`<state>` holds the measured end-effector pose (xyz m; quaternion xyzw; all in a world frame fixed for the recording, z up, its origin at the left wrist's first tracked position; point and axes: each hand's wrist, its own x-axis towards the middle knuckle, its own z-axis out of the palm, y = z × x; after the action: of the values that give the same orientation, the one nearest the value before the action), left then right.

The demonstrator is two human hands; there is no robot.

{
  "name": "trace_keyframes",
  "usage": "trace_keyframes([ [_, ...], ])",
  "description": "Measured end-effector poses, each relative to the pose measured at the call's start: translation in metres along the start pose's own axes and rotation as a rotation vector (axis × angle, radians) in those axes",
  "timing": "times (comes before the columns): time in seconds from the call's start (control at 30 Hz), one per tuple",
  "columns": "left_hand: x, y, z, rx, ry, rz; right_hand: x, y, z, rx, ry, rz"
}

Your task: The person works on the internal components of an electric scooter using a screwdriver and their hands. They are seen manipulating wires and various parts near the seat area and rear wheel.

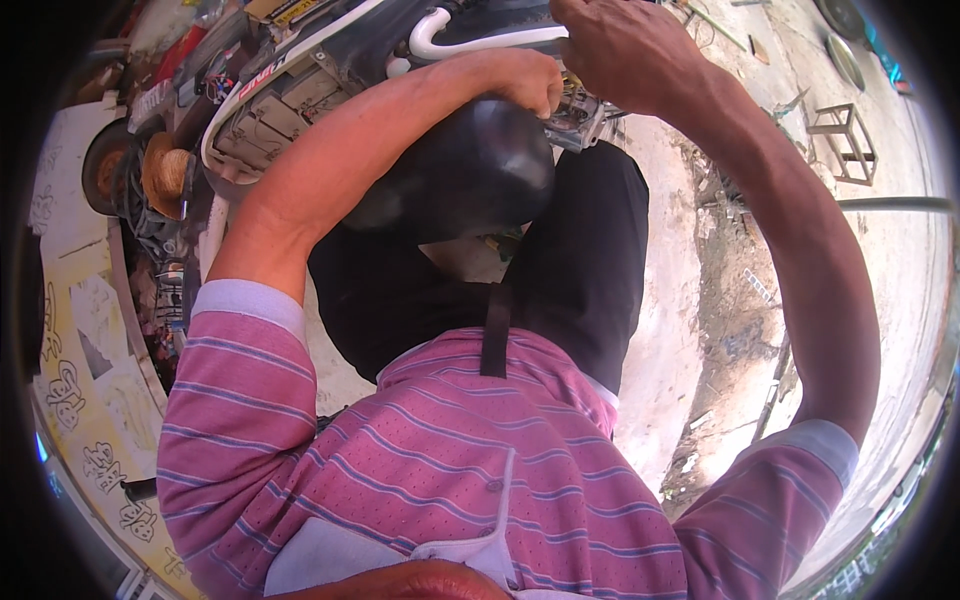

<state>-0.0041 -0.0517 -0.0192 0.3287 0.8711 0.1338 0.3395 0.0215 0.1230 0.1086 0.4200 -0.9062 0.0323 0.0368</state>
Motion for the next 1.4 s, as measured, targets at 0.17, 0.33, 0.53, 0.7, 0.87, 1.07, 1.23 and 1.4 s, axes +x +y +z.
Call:
trace_keyframes([
  [0.17, 0.002, 0.004, 0.003, 0.097, 0.006, 0.007, 0.028, -0.059, -0.057, -0.083, -0.565, 0.425],
  [0.33, 0.005, -0.009, 0.008, 0.081, 0.026, 0.038, 0.019, -0.036, -0.025, -0.018, -0.388, 0.382],
  [0.53, 0.001, -0.002, 0.003, -0.008, 0.004, -0.027, 0.020, -0.033, -0.027, -0.005, -0.230, 0.256],
  [0.7, -0.004, -0.001, 0.003, -0.010, -0.003, -0.056, 0.029, -0.049, -0.061, -0.021, -0.515, 0.428],
  [0.87, -0.003, 0.007, -0.001, 0.079, 0.000, -0.038, -0.002, -0.006, 0.004, -0.043, 0.101, 0.078],
  [1.07, 0.001, 0.005, 0.005, 0.091, 0.035, -0.060, 0.020, -0.041, -0.030, -0.079, -0.394, 0.384],
  [1.23, 0.001, -0.001, 0.009, 0.050, 0.067, -0.075, 0.016, -0.044, -0.050, 0.052, -0.444, 0.345],
  [1.4, 0.001, 0.005, 0.008, 0.077, 0.060, -0.076, 0.018, -0.026, -0.055, 0.238, -0.475, 0.322],
])
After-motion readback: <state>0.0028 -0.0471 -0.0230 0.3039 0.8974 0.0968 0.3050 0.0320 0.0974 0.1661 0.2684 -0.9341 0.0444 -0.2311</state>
